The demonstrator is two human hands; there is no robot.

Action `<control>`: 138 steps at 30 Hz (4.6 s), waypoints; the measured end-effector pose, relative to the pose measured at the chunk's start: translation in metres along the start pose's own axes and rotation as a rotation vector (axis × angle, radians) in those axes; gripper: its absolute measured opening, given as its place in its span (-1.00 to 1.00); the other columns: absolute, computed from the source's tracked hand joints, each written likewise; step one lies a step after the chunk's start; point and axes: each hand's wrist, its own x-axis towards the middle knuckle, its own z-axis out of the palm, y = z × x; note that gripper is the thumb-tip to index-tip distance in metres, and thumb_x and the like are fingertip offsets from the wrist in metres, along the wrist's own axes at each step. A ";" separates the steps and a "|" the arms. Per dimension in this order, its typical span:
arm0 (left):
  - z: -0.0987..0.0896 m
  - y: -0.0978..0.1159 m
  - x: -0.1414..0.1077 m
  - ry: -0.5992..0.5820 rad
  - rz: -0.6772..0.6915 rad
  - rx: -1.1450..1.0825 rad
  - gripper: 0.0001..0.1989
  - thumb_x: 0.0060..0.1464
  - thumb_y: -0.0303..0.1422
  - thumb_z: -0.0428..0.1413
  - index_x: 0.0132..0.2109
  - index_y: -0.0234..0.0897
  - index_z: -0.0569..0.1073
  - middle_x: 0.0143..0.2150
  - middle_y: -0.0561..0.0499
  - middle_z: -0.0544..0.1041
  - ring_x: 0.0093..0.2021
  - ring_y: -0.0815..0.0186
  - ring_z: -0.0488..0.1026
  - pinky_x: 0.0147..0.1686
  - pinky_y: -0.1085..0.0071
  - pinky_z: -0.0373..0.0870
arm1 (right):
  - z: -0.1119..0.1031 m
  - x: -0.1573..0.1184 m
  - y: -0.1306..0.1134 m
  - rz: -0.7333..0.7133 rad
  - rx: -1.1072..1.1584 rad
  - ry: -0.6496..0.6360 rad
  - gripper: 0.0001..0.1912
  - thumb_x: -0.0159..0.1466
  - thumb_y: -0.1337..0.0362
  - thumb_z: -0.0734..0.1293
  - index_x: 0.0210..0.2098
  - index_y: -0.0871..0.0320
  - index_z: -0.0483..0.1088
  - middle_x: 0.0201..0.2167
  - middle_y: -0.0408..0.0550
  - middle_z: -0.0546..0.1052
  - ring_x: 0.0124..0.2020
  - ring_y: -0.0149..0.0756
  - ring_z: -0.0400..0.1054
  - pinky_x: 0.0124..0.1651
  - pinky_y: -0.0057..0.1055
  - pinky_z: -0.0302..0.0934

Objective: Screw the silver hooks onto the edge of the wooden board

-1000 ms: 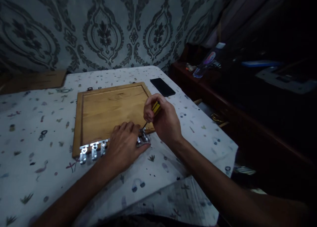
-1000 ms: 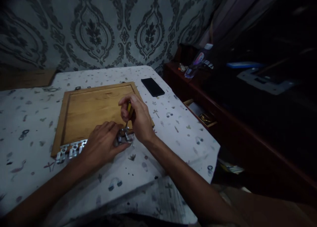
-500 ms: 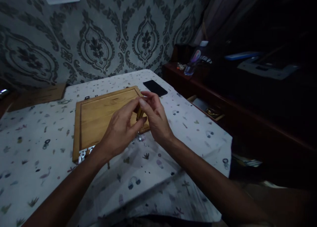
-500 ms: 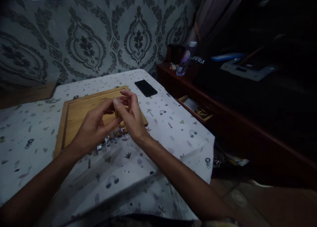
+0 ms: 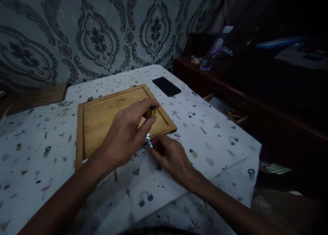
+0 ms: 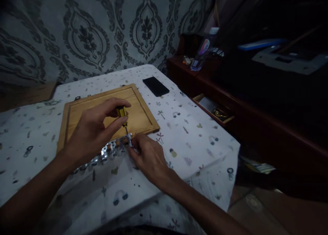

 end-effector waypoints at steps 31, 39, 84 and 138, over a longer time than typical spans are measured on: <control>0.045 -0.018 0.033 0.144 -0.247 -1.133 -0.58 0.24 -0.33 -0.05 -0.59 -0.24 0.10 -0.67 0.17 -0.01 -0.68 0.52 -0.04 -0.69 0.52 -0.07 | -0.002 0.006 0.005 0.087 0.254 -0.040 -0.70 0.24 0.09 0.30 -0.50 0.16 0.40 -0.61 -0.14 0.42 -0.57 -0.36 0.27 -0.48 -0.44 0.13; 0.045 -0.010 0.029 0.005 -0.122 -1.073 -0.60 0.29 -0.37 -0.09 -0.55 -0.26 0.11 -0.59 0.14 0.08 -0.61 0.52 0.01 -0.63 0.52 0.02 | -0.001 0.006 0.006 0.126 0.247 -0.079 -0.69 0.21 0.11 0.31 -0.56 0.16 0.35 -0.62 -0.15 0.36 -0.54 -0.37 0.22 -0.51 -0.48 0.09; 0.054 -0.010 0.012 0.173 -0.107 -1.039 -0.57 0.28 -0.25 -0.03 -0.55 -0.26 0.11 -0.62 0.15 0.06 -0.61 0.49 0.00 -0.63 0.48 -0.01 | -0.003 0.007 0.007 0.073 0.250 -0.094 -0.73 0.20 0.13 0.26 -0.50 0.17 0.39 -0.61 -0.15 0.38 -0.54 -0.37 0.22 -0.45 -0.46 0.10; 0.017 0.026 0.018 0.375 -0.370 -0.918 -0.79 0.11 -0.53 -0.10 -0.38 -0.20 0.35 -0.70 0.20 -0.12 -0.69 0.46 -0.23 -0.66 0.47 -0.06 | -0.006 0.001 0.008 -0.053 0.153 -0.055 -0.92 0.26 0.38 0.32 -0.33 0.13 0.46 -0.37 -0.11 0.60 -0.35 -0.30 0.46 -0.29 -0.41 0.18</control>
